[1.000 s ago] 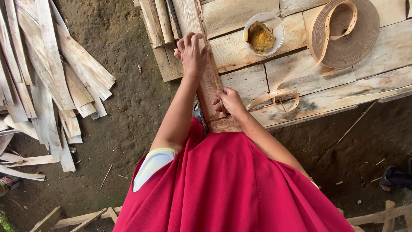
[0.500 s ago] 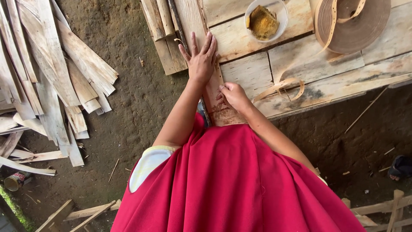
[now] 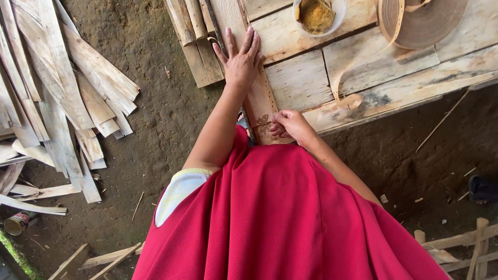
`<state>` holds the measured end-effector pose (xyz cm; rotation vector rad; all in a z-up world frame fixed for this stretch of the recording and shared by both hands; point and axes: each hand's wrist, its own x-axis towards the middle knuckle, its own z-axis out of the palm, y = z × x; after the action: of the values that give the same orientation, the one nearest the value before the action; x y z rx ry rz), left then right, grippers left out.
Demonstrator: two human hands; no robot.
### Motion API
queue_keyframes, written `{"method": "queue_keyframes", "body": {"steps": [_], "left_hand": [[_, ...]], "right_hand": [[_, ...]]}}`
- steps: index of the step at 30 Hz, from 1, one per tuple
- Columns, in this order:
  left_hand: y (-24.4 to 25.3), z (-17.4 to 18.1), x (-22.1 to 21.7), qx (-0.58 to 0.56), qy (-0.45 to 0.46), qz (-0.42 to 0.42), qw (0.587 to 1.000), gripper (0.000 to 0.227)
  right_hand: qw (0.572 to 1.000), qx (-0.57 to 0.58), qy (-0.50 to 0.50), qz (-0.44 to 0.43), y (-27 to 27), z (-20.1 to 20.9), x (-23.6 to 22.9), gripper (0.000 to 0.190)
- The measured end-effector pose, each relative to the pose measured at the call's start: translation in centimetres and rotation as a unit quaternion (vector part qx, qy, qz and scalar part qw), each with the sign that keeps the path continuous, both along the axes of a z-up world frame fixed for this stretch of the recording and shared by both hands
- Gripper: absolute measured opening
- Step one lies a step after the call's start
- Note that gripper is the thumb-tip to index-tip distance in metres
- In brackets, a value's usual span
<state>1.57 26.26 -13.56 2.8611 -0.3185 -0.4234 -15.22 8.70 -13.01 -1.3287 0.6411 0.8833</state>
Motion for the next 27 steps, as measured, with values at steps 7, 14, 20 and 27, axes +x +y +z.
{"method": "queue_keyframes", "body": {"steps": [7, 14, 20, 27], "left_hand": [[0.4, 1.1, 0.6, 0.008, 0.063, -0.019, 0.998, 0.065], [1.2, 1.3, 1.1, 0.011, 0.122, -0.065, 0.99, 0.079], [1.3, 2.3, 0.4, 0.039, 0.092, -0.083, 0.992, 0.088], [0.4, -0.8, -4.8, -0.004, -0.072, -0.019, 0.997, 0.056]], "right_hand": [[0.998, -0.002, -0.021, -0.057, 0.4, -0.9, -0.2, 0.019], [0.999, -0.027, -0.03, -0.031, 0.8, 1.9, 0.3, 0.026], [0.998, -0.044, -0.029, -0.026, 1.2, 3.5, 0.7, 0.028], [0.997, -0.068, 0.008, -0.043, 1.6, 4.6, 1.1, 0.027]]}}
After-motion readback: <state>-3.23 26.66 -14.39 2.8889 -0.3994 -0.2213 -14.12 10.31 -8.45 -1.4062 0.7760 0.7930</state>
